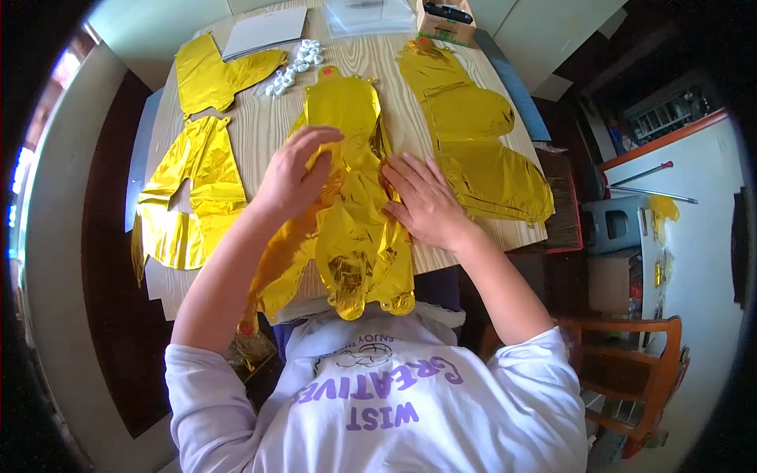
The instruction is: Manually folding gold foil balloons and placing them into clear plastic bags with instruction cards.
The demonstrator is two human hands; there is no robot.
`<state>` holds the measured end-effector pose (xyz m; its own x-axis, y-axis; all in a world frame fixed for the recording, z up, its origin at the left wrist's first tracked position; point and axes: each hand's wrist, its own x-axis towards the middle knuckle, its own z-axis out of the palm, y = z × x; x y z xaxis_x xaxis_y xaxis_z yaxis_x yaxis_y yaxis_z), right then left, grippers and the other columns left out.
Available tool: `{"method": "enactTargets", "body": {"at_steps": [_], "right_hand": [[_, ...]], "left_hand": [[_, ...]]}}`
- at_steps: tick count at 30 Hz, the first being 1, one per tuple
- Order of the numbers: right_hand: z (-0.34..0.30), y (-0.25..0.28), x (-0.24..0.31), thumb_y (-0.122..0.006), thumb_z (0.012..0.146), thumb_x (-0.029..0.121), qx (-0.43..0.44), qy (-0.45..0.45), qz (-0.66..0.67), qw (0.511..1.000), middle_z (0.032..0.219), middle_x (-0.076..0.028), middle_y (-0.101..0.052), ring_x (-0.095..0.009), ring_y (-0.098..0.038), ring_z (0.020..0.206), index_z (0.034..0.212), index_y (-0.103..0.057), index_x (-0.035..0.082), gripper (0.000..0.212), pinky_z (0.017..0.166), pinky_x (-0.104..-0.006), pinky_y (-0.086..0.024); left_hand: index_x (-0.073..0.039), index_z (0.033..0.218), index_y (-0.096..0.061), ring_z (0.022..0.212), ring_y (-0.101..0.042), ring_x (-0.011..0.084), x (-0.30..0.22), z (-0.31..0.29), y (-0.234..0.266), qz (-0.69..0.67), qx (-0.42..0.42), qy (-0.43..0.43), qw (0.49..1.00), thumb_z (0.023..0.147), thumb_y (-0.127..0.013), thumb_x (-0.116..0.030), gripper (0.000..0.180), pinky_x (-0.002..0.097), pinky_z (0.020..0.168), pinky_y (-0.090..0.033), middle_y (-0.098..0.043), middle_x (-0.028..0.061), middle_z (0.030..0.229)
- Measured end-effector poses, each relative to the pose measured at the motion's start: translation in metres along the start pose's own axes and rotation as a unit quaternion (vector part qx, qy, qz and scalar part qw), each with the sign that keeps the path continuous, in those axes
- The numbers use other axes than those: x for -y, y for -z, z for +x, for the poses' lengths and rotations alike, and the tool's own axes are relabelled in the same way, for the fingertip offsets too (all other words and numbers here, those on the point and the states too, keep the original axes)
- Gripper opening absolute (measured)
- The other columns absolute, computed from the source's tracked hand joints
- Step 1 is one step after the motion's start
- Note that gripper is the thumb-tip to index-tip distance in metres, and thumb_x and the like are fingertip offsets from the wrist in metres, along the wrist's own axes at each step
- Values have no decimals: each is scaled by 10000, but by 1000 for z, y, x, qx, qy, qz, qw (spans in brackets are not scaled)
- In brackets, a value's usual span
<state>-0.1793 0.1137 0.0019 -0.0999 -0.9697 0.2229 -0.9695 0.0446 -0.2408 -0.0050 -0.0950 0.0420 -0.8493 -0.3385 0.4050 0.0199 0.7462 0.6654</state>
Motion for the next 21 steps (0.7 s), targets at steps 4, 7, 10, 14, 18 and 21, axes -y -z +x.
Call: {"method": "enactTargets", "body": {"at_steps": [4, 7, 10, 14, 18, 21], "right_hand": [[2, 4, 1, -544, 989, 410, 2, 12, -8, 1000, 1540, -161, -423, -370, -317, 1467, 1454, -454, 35, 604, 1213, -565, -195], [4, 1, 0, -544, 986, 420, 34, -19, -13, 999, 1554, -163, -404, -370, -299, 1475, 1462, -442, 30, 623, 1213, -571, -192], [3, 2, 0, -522, 999, 434, 31, -7, 0, 1000, 1575, -169, -378, -372, -274, 1489, 1479, -422, 22, 641, 1220, -563, -178], [-4, 8, 3, -509, 1010, 436, 49, -1, -25, 998, 1596, -178, -341, -366, -260, 1499, 1514, -373, 16, 670, 1232, -533, -164], [-28, 17, 11, -504, 1001, 480, 66, 24, -12, 997, 1610, -179, -316, -378, -241, 1503, 1516, -367, -2, 719, 1233, -547, -151], [-50, 29, 24, -512, 998, 487, 97, 30, -4, 995, 1614, -176, -309, -384, -242, 1502, 1519, -370, 1, 726, 1230, -554, -160]], "left_hand": [[-15, 1169, -665, 1208, -604, 340, -22, 35, -27, 50, 38, -127, 990, 896, -621, -31, 277, 431, 1051, -463, -667, 155, 1218], [-20, 1174, -667, 1211, -595, 341, 6, 44, -53, 140, 58, -189, 970, 897, -640, -85, 286, 444, 1048, -461, -660, 153, 1230], [-40, 1179, -672, 1208, -589, 326, 37, 51, -65, 160, 54, -166, 972, 899, -636, -148, 302, 445, 1054, -446, -656, 127, 1240], [-51, 1170, -682, 1213, -587, 316, 43, 50, -65, 131, 47, -162, 977, 902, -647, -188, 304, 439, 1055, -443, -655, 117, 1248], [-47, 1211, -672, 1243, -568, 339, 43, 47, -65, 122, 54, -150, 980, 917, -655, -165, 317, 463, 1051, -445, -636, 141, 1282], [-48, 1210, -672, 1240, -569, 342, 41, 47, -66, 115, 51, -147, 981, 918, -656, -176, 319, 469, 1050, -445, -635, 145, 1283]]}}
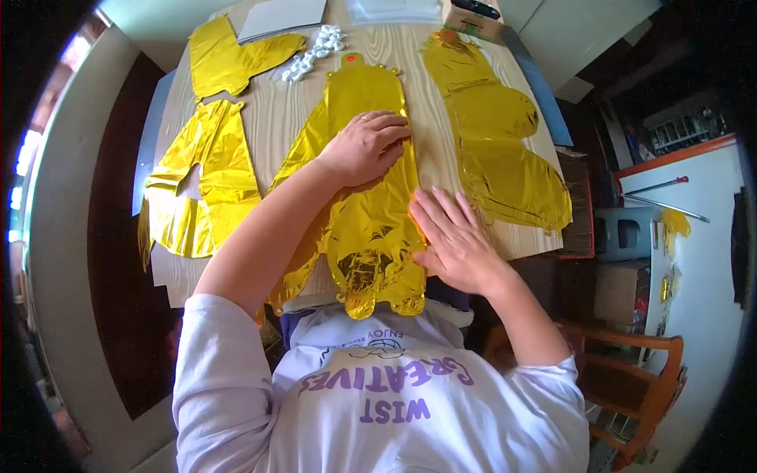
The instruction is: Manually folding gold foil balloons and placing them into clear plastic bags with instruction cards.
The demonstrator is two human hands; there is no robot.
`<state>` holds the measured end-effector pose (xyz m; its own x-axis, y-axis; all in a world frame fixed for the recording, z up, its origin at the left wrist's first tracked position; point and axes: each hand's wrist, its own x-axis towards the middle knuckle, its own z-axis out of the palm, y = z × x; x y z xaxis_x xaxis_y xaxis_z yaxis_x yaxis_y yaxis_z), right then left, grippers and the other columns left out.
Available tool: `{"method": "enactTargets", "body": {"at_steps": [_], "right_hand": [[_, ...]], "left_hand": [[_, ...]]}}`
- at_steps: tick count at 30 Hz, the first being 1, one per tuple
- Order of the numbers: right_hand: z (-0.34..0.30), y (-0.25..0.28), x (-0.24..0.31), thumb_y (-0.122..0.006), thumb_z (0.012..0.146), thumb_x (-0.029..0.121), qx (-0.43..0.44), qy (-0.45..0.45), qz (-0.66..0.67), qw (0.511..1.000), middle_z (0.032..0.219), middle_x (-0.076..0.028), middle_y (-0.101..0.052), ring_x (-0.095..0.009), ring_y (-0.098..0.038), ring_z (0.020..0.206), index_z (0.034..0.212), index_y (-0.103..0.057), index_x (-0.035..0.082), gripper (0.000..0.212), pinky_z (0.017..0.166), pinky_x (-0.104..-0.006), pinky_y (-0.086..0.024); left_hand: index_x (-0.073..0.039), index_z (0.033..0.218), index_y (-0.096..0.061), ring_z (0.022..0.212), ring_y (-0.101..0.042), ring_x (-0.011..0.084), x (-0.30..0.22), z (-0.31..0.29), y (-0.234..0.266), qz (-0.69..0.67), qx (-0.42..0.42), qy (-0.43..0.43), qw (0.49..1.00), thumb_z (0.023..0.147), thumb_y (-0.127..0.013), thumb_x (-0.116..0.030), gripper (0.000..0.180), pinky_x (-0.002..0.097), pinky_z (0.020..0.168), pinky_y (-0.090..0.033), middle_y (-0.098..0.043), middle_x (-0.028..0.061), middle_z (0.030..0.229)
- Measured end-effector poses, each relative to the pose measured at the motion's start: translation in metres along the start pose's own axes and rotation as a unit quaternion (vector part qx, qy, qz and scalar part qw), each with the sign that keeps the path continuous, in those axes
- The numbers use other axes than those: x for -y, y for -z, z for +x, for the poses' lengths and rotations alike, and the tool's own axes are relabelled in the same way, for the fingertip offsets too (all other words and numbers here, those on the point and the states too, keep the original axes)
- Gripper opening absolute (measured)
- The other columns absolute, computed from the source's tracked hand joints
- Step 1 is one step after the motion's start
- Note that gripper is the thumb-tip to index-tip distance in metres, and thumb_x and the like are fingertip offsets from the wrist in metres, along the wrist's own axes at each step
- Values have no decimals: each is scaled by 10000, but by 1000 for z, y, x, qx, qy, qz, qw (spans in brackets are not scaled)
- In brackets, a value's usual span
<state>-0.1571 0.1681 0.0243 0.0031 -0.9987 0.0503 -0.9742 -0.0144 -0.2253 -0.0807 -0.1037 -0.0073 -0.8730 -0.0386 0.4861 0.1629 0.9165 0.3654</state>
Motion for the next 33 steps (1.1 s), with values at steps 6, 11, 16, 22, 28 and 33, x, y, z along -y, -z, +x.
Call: {"method": "enactTargets", "body": {"at_steps": [6, 11, 16, 22, 28, 33], "right_hand": [[-10, 20, 6, -553, 995, 438, -47, 35, 46, 997, 1497, -183, -477, -390, -393, 1418, 1408, -526, 18, 589, 1197, -559, -253], [33, 4, -4, -642, 949, 336, -121, 59, 48, 990, 1378, -161, -562, -365, -479, 1334, 1321, -588, 58, 468, 1170, -536, -304], [47, 0, 2, -750, 839, 278, -97, 76, 66, 990, 1262, -160, -574, -376, -512, 1245, 1193, -607, 58, 441, 1145, -522, -339], [42, 2, -4, -770, 816, 263, -98, 84, 49, 990, 1268, -147, -555, -362, -477, 1284, 1167, -620, 72, 426, 1166, -551, -308], [49, 7, 0, -768, 825, 280, -91, 96, 60, 989, 1238, -142, -563, -353, -471, 1295, 1165, -634, 77, 419, 1180, -542, -285], [52, 12, 2, -755, 842, 266, -75, 80, 55, 992, 1231, -137, -577, -365, -493, 1296, 1190, -649, 81, 408, 1173, -514, -321]], "left_hand": [[-48, 1210, -671, 1220, -577, 362, 2, -2, 0, 3, -13, -5, 1000, 919, -658, -190, 324, 471, 1045, -450, -642, 146, 1273], [-57, 1227, -660, 1227, -569, 369, 3, 0, 0, -7, -9, -6, 1000, 910, -674, -182, 340, 474, 1058, -443, -625, 145, 1302], [-101, 1258, -619, 1209, -554, 375, -10, -8, 28, 30, -161, 17, 986, 905, -656, -156, 359, 472, 1059, -433, -594, 143, 1303], [-103, 1308, -578, 1275, -514, 362, -130, -104, 144, 61, 86, 188, 977, 810, -749, -186, 533, 531, 1074, -402, -572, 147, 1327], [-76, 1198, -629, 1200, -572, 325, -166, -205, 136, 220, 137, 175, 950, 747, -737, -124, 466, 516, 1041, -432, -616, 120, 1233], [-60, 950, -687, 1042, -647, 247, -164, -176, 133, 224, 53, 56, 971, 685, -703, -124, 273, 465, 948, -475, -667, 73, 1048]]}}
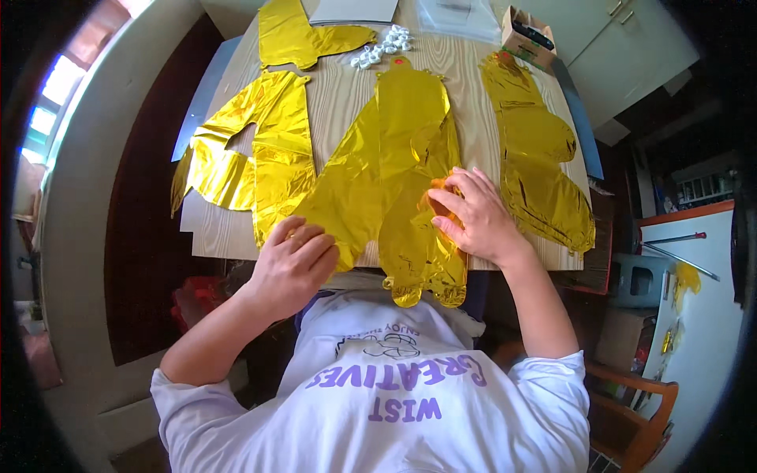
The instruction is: Manually folding gold foil balloons and placing them into clear plastic bags with instruction cards.
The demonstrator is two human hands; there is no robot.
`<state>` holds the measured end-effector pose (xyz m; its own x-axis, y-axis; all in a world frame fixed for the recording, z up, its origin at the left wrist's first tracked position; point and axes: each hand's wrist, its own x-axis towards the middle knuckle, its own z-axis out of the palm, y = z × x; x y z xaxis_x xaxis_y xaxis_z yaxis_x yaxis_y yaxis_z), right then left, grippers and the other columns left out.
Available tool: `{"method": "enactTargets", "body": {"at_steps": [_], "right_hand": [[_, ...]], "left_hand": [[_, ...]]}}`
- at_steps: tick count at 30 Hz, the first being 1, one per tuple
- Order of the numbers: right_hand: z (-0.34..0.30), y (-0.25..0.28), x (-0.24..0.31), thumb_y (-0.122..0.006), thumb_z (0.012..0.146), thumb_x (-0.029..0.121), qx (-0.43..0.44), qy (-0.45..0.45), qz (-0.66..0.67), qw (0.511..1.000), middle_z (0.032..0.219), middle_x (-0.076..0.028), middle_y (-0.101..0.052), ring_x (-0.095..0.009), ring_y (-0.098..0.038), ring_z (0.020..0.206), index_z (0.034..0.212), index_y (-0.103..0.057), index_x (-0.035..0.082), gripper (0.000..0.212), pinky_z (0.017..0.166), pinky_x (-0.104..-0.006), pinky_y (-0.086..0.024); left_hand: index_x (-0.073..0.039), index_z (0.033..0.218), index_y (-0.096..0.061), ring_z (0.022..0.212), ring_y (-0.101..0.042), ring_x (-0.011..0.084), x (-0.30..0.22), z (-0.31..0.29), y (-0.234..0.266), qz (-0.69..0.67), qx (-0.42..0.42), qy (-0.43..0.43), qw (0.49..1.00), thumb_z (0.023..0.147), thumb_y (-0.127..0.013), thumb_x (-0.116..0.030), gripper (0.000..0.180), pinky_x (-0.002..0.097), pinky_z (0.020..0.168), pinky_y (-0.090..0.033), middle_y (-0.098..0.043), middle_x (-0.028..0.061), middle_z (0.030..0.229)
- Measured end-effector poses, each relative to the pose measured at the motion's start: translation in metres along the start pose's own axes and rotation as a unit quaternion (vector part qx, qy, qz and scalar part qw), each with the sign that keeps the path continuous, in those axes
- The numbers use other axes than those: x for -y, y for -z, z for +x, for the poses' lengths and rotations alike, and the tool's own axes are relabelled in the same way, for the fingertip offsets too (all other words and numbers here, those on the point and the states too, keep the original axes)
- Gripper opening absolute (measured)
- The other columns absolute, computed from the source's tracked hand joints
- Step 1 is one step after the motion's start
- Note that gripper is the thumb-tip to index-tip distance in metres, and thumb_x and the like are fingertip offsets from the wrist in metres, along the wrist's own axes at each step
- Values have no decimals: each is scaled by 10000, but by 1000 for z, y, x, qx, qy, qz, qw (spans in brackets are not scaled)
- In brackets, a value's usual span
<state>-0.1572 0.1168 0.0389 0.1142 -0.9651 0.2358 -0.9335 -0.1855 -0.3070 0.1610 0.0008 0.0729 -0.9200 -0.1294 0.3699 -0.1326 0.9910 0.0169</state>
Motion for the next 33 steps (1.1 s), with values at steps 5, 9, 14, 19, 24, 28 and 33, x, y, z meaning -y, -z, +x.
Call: {"method": "enactTargets", "body": {"at_steps": [5, 9, 14, 19, 24, 28, 33], "right_hand": [[11, 3, 8, -738, 805, 154, -6, 4, 24, 1000, 1143, -152, -587, -347, -546, 1150, 1056, -664, 66, 277, 1042, -479, -397], [8, -27, -22, -666, 871, 109, -98, -102, 180, 973, 1133, -143, -636, -346, -592, 1133, 1130, -673, 68, 262, 1002, -470, -450], [-2, -9, -20, -668, 894, 93, -90, -10, 91, 992, 1171, -128, -688, -331, -618, 1194, 1126, -691, 52, 236, 1098, -474, -428], [2, -13, -23, -678, 886, 69, -90, 12, 76, 993, 1155, -109, -705, -309, -631, 1195, 1104, -709, 68, 220, 1108, -499, -429], [8, 4, 7, -693, 875, 103, -167, 14, 63, 984, 1073, -104, -704, -287, -656, 1062, 1059, -704, 50, 192, 1004, -457, -468], [9, -4, 63, -691, 865, 172, -106, 47, 67, 991, 1065, -120, -655, -287, -625, 1004, 1051, -685, 42, 226, 950, -430, -455], [7, -36, 77, -741, 835, 207, -7, 11, 20, 1000, 1176, -129, -600, -327, -550, 1156, 1125, -657, 55, 338, 1034, -460, -414]], "left_hand": [[-133, 1035, -733, 1249, -593, 206, -22, 62, 5, 84, -106, -238, 962, 700, -672, -187, 344, 485, 1015, -447, -664, 42, 1109], [-160, 1307, -619, 1370, -481, 285, -51, 115, -45, -98, -125, -310, 937, 841, -672, -233, 474, 473, 1101, -405, -551, 72, 1388], [-93, 1214, -621, 1189, -564, 336, 11, 85, -36, -127, -175, 145, 965, 793, -779, -120, 450, 479, 1013, -441, -611, 105, 1298], [-102, 1261, -640, 1312, -522, 343, 37, 50, -66, -124, 11, 75, 989, 925, -669, -191, 348, 526, 1141, -348, -612, 128, 1328], [-87, 1347, -593, 1343, -491, 360, 29, 65, -70, -148, 54, 24, 987, 941, -631, -184, 420, 518, 1154, -345, -560, 151, 1403], [-47, 1347, -579, 1310, -508, 378, 36, 73, -74, -188, 16, 28, 982, 930, -639, -179, 441, 487, 1126, -381, -562, 183, 1387], [-23, 1299, -590, 1267, -530, 394, 62, 83, -75, -148, 18, 40, 988, 895, -695, -186, 448, 493, 1109, -394, -569, 190, 1356]]}}
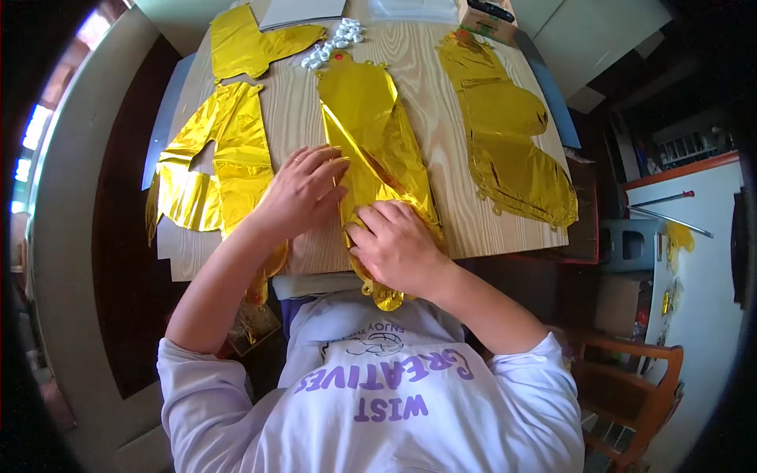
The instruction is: Manually folding gold foil balloons and placing them into clear plastic bags with instruction cards.
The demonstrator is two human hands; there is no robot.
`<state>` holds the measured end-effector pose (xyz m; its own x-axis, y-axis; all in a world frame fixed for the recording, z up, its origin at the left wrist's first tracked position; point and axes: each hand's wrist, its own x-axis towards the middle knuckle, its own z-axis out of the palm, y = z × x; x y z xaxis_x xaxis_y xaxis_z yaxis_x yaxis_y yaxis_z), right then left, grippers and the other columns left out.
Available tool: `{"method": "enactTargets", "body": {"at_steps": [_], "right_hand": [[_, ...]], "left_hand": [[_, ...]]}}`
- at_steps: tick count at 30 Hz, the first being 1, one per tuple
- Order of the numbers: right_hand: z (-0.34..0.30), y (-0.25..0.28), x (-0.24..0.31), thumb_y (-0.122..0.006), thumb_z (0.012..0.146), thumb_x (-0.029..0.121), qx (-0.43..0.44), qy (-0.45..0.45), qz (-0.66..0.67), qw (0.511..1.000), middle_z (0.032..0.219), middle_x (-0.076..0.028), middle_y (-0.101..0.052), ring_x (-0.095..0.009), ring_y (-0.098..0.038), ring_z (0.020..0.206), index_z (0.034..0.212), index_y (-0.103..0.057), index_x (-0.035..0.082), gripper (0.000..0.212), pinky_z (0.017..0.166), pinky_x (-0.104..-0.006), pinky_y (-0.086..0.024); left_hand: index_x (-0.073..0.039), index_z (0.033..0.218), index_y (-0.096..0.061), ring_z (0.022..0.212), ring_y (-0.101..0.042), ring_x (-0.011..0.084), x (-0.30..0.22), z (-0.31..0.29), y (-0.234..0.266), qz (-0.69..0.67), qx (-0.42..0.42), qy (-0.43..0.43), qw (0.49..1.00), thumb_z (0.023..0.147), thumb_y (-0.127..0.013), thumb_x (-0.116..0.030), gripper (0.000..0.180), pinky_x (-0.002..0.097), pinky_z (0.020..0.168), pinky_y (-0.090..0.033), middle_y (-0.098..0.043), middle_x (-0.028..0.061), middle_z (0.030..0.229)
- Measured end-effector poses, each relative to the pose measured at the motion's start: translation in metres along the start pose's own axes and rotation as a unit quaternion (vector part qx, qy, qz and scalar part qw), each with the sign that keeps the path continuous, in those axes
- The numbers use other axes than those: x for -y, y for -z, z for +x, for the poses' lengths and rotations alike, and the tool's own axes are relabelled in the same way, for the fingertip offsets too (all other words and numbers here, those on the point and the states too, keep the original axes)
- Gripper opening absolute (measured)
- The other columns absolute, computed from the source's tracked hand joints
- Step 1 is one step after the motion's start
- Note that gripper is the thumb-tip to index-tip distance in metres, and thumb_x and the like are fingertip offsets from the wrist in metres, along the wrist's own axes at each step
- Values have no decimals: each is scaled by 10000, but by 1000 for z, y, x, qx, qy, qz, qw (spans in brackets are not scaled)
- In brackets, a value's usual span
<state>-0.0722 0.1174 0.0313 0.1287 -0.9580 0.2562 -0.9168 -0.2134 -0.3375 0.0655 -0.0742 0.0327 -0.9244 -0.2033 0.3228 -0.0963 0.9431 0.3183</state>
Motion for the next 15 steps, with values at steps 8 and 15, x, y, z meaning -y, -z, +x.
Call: {"method": "enactTargets", "body": {"at_steps": [8, 15], "right_hand": [[-16, -4, -10, -773, 827, 318, -17, -39, 43, 998, 1439, -203, -467, -414, -373, 1404, 1273, -635, 143, 499, 1189, -580, -256], [-14, -5, -8, -733, 876, 319, -23, -22, 65, 997, 1469, -182, -465, -394, -370, 1422, 1341, -585, 124, 526, 1189, -572, -260]], "left_hand": [[-31, 1260, -608, 1280, -513, 368, 35, 26, -8, 50, -11, -14, 999, 872, -729, -275, 473, 482, 1107, -386, -591, 161, 1310], [-64, 1305, -605, 1298, -508, 379, 86, 49, -14, 79, -55, 117, 988, 911, -693, -279, 457, 467, 1095, -409, -570, 168, 1368]]}}
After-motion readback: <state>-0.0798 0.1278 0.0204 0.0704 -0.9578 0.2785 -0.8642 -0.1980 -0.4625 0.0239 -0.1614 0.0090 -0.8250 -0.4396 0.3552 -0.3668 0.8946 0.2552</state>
